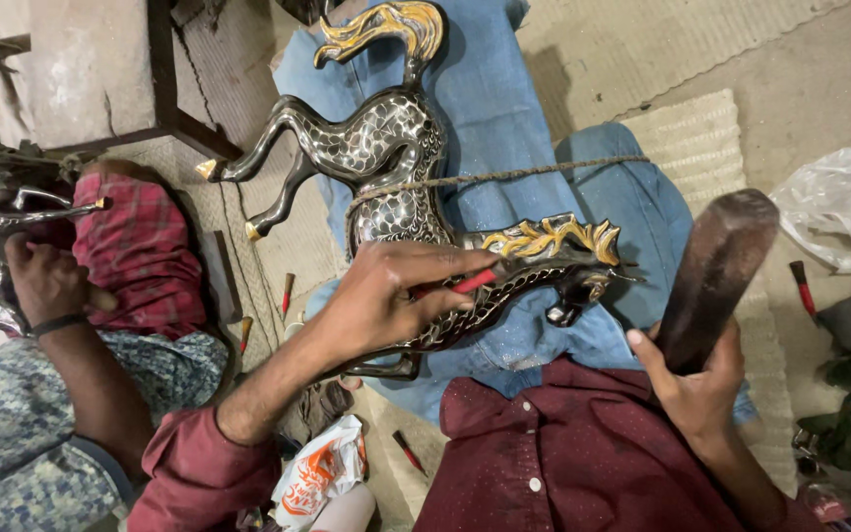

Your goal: The person sits on the floor with a decorative metal horse figurine on their lap and engraves its surface, holding a small red-handled chisel against the mane area and striking it with a wooden mallet. They reposition the chisel repeatedly along the gold-painted mane and body, steadying the figurine with the other hand.

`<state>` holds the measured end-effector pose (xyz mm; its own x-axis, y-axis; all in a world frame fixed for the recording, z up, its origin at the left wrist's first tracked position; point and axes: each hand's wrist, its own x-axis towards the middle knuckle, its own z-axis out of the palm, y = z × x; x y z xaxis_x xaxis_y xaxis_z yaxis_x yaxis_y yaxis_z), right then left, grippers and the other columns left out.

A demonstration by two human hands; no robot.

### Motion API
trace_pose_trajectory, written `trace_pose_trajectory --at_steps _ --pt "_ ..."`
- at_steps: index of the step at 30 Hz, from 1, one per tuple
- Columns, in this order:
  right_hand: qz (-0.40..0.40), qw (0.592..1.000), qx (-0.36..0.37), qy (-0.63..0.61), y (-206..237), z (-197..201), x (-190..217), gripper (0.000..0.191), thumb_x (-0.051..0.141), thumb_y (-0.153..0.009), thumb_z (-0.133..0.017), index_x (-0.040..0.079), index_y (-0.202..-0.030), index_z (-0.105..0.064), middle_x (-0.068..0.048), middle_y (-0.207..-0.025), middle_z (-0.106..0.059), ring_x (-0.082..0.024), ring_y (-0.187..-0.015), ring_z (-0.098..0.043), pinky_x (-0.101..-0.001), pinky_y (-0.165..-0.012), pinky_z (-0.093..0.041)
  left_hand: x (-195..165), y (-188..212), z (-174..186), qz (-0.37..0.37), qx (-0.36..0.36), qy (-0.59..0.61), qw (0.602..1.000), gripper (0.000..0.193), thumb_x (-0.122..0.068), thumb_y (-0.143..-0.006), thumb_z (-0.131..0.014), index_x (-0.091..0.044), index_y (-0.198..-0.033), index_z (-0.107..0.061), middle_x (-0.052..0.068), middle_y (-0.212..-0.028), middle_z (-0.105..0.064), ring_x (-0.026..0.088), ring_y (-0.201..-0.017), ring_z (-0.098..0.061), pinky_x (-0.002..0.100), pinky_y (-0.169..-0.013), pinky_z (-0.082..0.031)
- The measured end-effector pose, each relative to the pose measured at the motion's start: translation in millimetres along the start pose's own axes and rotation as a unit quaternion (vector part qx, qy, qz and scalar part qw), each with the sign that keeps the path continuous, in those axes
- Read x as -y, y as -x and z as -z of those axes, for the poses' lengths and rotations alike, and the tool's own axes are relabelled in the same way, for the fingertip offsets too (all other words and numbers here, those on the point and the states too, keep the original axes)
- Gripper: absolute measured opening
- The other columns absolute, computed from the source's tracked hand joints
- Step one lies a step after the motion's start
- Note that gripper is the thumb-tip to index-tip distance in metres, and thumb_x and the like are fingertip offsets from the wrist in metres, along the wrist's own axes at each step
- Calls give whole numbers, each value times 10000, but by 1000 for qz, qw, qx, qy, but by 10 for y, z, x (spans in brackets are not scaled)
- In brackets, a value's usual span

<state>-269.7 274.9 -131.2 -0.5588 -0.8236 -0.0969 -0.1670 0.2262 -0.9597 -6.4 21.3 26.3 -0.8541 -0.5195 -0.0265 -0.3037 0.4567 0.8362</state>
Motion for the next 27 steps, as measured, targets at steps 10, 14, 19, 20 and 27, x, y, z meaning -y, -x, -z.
trace_pose_trajectory --at_steps 10,14,19,20,27 --pt "91 994 -24 55 -48 30 417 593 60 -848 -817 -37 -1293 -438 -80 -976 -693 -134 -833 -692 -297 -762 -565 70 -23 21 4 45 40 998 478 -173 -858 -821 -106 -1314 -694 116 -1238 -751 293 -1021 -771 375 -866 -611" --pt "105 994 15 20 -29 -30 410 516 -2 -892 -786 47 -1265 -433 -82 -966 -679 -154 -860 -675 -328 -782 -567 82 -27 21 13 45 35 998 477 -180 -855 -821 -103 -1308 -694 117 -1231 -751 300 -1021 -767 374 -869 -609" --pt "197 957 111 182 -158 -40 445 692 -24 -754 -795 112 -1351 -473 -169 -948 -676 -262 -850 -664 -408 -730 -562 78 -52 31 2 50 36 998 472 -184 -868 -810 -100 -1317 -690 124 -1249 -742 303 -1054 -764 378 -903 -610" --pt "249 928 129 245 -187 -35 462 854 1 -671 -802 91 -1446 -455 -202 -966 -672 -295 -854 -659 -431 -712 -562 74 -52 33 14 55 34 998 473 -188 -861 -813 -102 -1311 -694 120 -1229 -749 300 -1038 -766 379 -895 -609" --pt "206 948 131 202 -242 -99 535 865 5 -722 -794 52 -1496 -409 -148 -954 -654 -305 -826 -681 -418 -725 -558 78 -58 62 -3 66 38 997 462 -197 -883 -794 -101 -1322 -687 114 -1249 -750 305 -1110 -751 390 -951 -599"
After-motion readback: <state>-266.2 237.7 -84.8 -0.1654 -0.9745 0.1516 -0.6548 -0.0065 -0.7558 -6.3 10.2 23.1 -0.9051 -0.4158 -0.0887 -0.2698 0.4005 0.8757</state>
